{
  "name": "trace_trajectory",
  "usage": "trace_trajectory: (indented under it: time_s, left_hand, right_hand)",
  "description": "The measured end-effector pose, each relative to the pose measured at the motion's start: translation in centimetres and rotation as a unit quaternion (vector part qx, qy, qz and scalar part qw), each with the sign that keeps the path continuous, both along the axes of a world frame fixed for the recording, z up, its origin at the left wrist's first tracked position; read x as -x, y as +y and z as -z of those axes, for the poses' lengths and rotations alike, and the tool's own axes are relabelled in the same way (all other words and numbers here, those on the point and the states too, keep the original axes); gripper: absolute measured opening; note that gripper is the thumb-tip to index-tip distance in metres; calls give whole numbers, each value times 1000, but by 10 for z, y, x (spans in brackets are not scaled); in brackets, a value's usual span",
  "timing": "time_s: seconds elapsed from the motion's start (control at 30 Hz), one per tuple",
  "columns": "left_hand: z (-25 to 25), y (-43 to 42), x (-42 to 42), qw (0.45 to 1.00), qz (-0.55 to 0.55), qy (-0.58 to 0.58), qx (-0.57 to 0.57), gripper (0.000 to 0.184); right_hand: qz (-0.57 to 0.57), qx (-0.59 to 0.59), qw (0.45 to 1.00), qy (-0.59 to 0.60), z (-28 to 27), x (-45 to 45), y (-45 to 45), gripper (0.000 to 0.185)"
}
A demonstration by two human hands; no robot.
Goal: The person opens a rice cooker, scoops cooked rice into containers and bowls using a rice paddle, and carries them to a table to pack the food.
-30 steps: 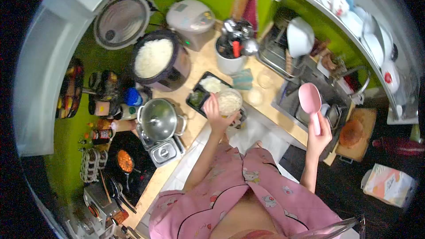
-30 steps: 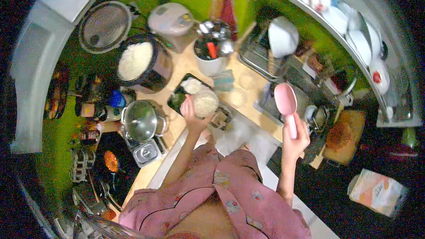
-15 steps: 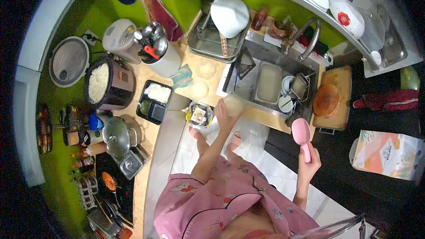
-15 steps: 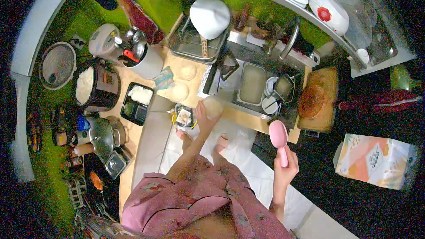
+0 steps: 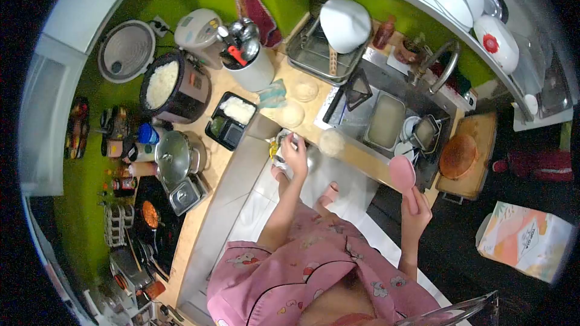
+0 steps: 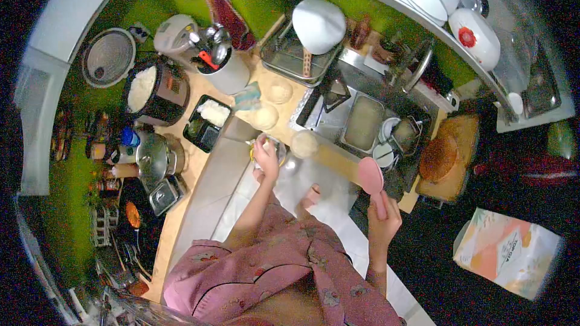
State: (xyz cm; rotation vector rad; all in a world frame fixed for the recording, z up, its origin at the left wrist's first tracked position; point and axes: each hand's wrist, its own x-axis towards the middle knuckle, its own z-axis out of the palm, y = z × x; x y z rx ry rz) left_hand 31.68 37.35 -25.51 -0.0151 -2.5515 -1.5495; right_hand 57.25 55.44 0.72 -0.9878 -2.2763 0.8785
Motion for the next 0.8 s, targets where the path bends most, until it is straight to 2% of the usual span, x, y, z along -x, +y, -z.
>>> trace_trajectory:
  time_s: [0.07, 0.17, 0.27, 0.33, 0.37, 0.4, 0.43, 0.47, 0.5, 0.53, 0.6, 0.63, 0.67, 0.73, 0.8]
  left_hand:
    - [41, -8, 42, 981, -92, -121, -124, 53]
    - [11, 4, 71, 979, -162, -121, 4, 36]
    - [17, 10, 90, 956, -223, -180, 61, 26]
    - [24, 3, 95, 969, -209, -127, 35, 23]
    - [30, -2, 97, 975, -197, -98, 22, 24]
    - [36, -11, 97, 980, -187, -71, 11, 25]
    - [-11, -23, 86, 985, -151, -73, -38, 19]
    - [-25, -38, 82, 984, -119, -78, -110, 18]
    - [-34, -57, 79, 977, -83, -79, -179, 18]
    - [-38, -77, 78, 965, -46, -78, -247, 18]
    - [-48, -118, 80, 945, -60, -94, -307, 20]
    - [-65, -141, 81, 931, -74, -82, -347, 18]
    - [-86, -165, 84, 916, -86, -69, -387, 17]
    - [-155, -219, 91, 933, -109, -118, -322, 15]
    - [-185, -271, 106, 929, -149, -78, -330, 19]
  right_hand:
    - [-4, -2, 1000, 5, 11, 4, 2, 31]
    - [-10, -2, 1000, 19, 24, 10, 1, 30]
    - [-6, 16, 999, 34, 33, 17, -4, 29]
    - [-17, 26, 998, 50, 42, 24, -8, 30]
    - [-12, 73, 996, 51, 50, 30, -10, 32]
    - [0, 170, 983, 72, 58, 38, -10, 33]
    - [12, 266, 960, 88, 55, 51, -18, 33]
    - [27, 360, 927, 99, 53, 64, -24, 33]
    - [13, 302, 949, 84, 78, 77, -21, 34]
    - [-10, 349, 934, 69, 73, 96, -28, 34]
    - [-52, 440, 896, 36, 53, 145, -52, 35]
    - [-113, 403, 908, 31, 62, 168, -60, 35]
    - [-154, 414, 897, 25, 60, 194, -75, 36]
    - [-250, 422, 871, 24, 75, 248, -104, 37]
    - [-337, 389, 856, 51, 59, 307, -155, 37]
